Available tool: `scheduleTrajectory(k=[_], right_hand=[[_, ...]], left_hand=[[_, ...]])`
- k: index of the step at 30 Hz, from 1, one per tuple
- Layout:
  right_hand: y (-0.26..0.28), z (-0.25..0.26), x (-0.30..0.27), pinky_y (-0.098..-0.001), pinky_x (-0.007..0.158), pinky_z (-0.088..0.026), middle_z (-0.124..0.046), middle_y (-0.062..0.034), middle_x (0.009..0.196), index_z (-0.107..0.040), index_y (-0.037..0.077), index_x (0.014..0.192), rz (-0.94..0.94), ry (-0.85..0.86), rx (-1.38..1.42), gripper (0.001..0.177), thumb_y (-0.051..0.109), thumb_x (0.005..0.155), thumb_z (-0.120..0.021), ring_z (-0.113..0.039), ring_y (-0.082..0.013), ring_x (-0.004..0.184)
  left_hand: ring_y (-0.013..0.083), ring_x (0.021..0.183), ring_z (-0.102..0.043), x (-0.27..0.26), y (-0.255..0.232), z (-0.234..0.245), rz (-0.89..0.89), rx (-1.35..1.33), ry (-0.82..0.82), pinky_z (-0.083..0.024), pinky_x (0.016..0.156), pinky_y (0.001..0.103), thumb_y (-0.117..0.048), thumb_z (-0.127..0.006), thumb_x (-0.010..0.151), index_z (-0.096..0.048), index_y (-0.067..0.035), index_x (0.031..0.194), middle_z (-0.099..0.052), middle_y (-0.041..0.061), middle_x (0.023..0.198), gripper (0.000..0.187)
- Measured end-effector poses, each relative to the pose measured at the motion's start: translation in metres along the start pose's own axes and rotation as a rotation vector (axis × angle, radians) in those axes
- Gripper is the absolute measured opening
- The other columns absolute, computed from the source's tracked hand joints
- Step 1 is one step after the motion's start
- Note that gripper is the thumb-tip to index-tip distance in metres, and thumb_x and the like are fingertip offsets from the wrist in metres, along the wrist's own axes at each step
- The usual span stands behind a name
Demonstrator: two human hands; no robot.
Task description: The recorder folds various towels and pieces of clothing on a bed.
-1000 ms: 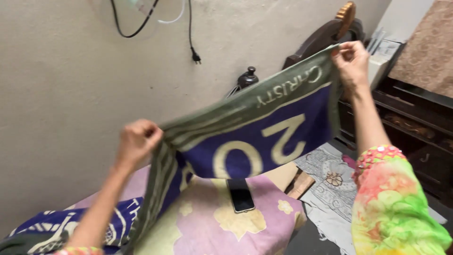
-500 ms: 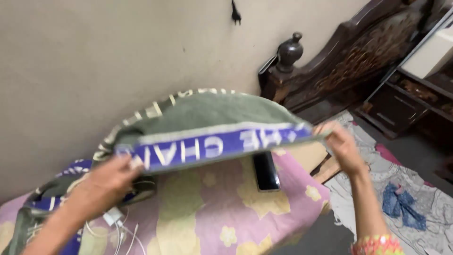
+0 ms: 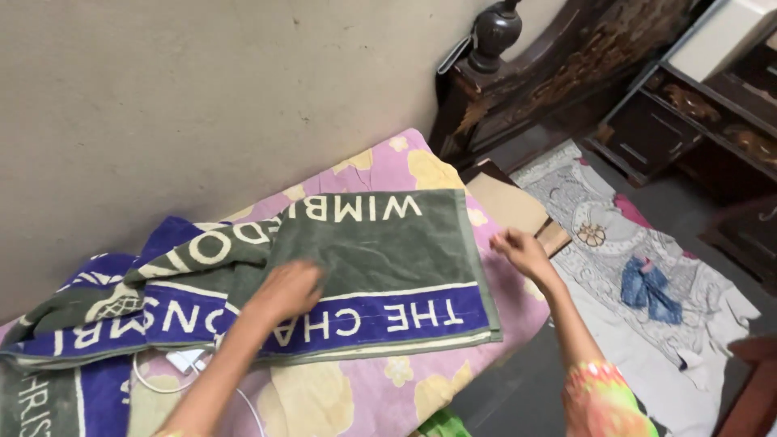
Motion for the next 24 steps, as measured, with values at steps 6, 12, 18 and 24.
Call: scheduleTrajectory(k=[6,12,18,24], right_hand=[[-0.004,-0.052,0.070,-0.0455,0.090,-0.053,-0.074,-0.0180,0.104,-0.074,0.005,0.110,-0.354,-0.270,-0.206,0.056,0.057,0.099,-0.058,-0.070,-0.0341,0.101],[0.007,-0.067,0.084,-0.0531,0.085,-0.052,-0.070,-0.0267,0.101,-0.060,-0.001,0.110,-0.186,-0.383,-0.467,0.060,0.056,0.092,-0.067,-0.067,-0.0456,0.097],[0.005,-0.070,0.061,-0.0556,0.082,-0.051,-0.071,-0.0240,0.104,-0.053,0.002,0.118,-0.148,-0.483,-0.387,0.054,0.053,0.100,-0.057,-0.068,-0.0461,0.094],[0.025,-0.054,-0.057,-0.0497,0.077,-0.053,-0.069,-0.0195,0.090,-0.043,0.007,0.140,-0.276,-0.269,-0.324,0.071,0.059,0.094,-0.059,-0.070,-0.0382,0.085]], left_hand=[[0.0377,0.136,-0.046,0.098,-0.053,-0.019,-0.077,-0.232,-0.516,-0.033,0.114,0.055,-0.036,-0.063,0.097,-0.059,-0.003,0.135,-0.050,0.022,0.146,0.051],[0.0344,0.151,-0.023,0.125,-0.077,-0.067,-0.056,-0.113,-0.530,-0.011,0.122,0.059,-0.057,-0.048,0.099,-0.037,-0.009,0.156,-0.026,0.018,0.164,0.075],[0.0328,0.151,-0.023,0.128,-0.078,-0.077,-0.075,-0.093,-0.480,-0.011,0.121,0.059,-0.059,-0.048,0.097,-0.036,-0.012,0.157,-0.021,0.017,0.165,0.077],[0.0393,0.143,-0.040,0.066,-0.101,-0.079,-0.340,-0.305,-0.455,-0.029,0.120,0.051,-0.050,-0.055,0.097,-0.048,-0.005,0.147,-0.036,0.022,0.161,0.068]])
Point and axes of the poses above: each hand's wrist, its own x-axis towards the middle knuckle, its own z-axis out of the back of the hand, y = z × x, the point moved 5 cm from there along x, towards the middle knuckle
